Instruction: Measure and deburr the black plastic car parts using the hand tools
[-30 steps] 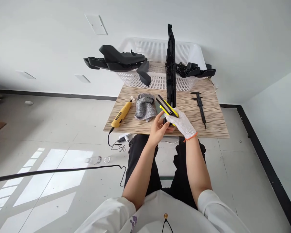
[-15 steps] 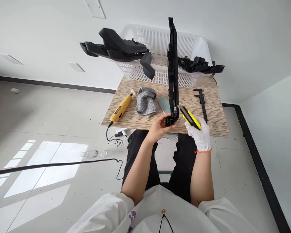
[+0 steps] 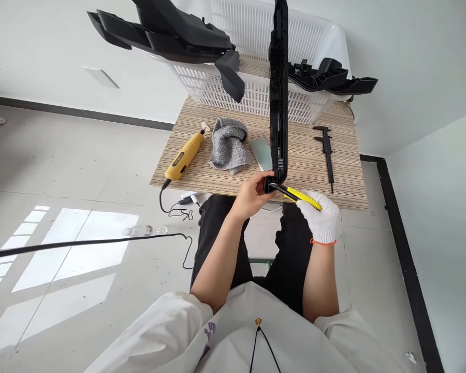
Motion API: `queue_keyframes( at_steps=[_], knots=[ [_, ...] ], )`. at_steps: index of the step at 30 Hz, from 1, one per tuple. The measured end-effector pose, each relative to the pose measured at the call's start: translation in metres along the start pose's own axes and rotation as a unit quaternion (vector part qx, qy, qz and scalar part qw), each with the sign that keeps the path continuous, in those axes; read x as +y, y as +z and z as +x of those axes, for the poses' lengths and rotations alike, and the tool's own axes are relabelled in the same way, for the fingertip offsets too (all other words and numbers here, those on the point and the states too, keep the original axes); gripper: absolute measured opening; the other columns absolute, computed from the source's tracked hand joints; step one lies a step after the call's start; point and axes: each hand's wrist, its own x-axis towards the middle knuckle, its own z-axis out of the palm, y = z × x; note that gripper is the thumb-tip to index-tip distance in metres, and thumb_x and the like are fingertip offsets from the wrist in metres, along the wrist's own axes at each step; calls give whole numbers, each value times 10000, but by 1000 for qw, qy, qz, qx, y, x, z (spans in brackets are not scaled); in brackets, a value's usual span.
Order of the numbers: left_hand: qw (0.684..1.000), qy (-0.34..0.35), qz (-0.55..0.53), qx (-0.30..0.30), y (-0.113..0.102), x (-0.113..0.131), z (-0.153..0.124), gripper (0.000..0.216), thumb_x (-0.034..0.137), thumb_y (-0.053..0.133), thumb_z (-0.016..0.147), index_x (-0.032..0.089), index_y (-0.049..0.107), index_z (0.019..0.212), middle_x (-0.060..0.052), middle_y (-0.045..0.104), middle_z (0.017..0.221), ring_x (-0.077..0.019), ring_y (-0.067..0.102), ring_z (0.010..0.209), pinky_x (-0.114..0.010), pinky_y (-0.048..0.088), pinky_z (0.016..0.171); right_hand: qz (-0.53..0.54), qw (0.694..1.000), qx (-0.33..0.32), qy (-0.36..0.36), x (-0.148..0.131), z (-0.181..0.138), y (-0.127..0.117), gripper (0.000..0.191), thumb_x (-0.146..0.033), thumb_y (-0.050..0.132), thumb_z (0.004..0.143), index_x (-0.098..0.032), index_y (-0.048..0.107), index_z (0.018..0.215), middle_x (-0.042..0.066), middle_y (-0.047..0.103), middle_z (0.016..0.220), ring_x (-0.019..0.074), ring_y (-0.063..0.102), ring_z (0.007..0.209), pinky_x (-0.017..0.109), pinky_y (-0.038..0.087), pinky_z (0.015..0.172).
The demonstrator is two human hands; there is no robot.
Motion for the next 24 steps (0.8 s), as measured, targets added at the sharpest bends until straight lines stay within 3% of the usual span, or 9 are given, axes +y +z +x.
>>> queue_keyframes(
  at_steps=[13,16,20,24],
  knots=[
    [1000,-7,-12,1,1,-3,0,532,350,868,748,175,660,1205,-128,778,1233,-294,758,1168,-481,611,1072,-9,1000,-15,-1,-2,2,1,366,-413,794,741,-200,830,1036,39,781,822,190,686,664,318,567,602],
    [1000,-5,-12,4,1,-4,0,520,361,859,761,173,659,1203,-126,782,1215,-290,760,1162,-485,608,1077,0,1000,7,12,-3,3,1,381,-429,784,754,-192,825,1050,41,780,820,180,670,649,308,554,588],
    [1000,-7,-14,-2,1,-5,-1,550,357,876,742,174,662,1215,-132,765,1276,-297,747,1194,-482,601,1089,10,999,-29,17,-5,3,2,371,-399,804,734,-181,827,1032,37,773,801,167,655,635,299,545,593],
    [1000,-8,-4,-4,0,-4,-1,513,367,847,779,179,662,1220,-115,788,1203,-284,764,1141,-464,628,1035,5,1000,1,21,-5,4,0,406,-438,794,750,-181,819,1062,41,771,809,168,647,633,294,528,563]
  ],
)
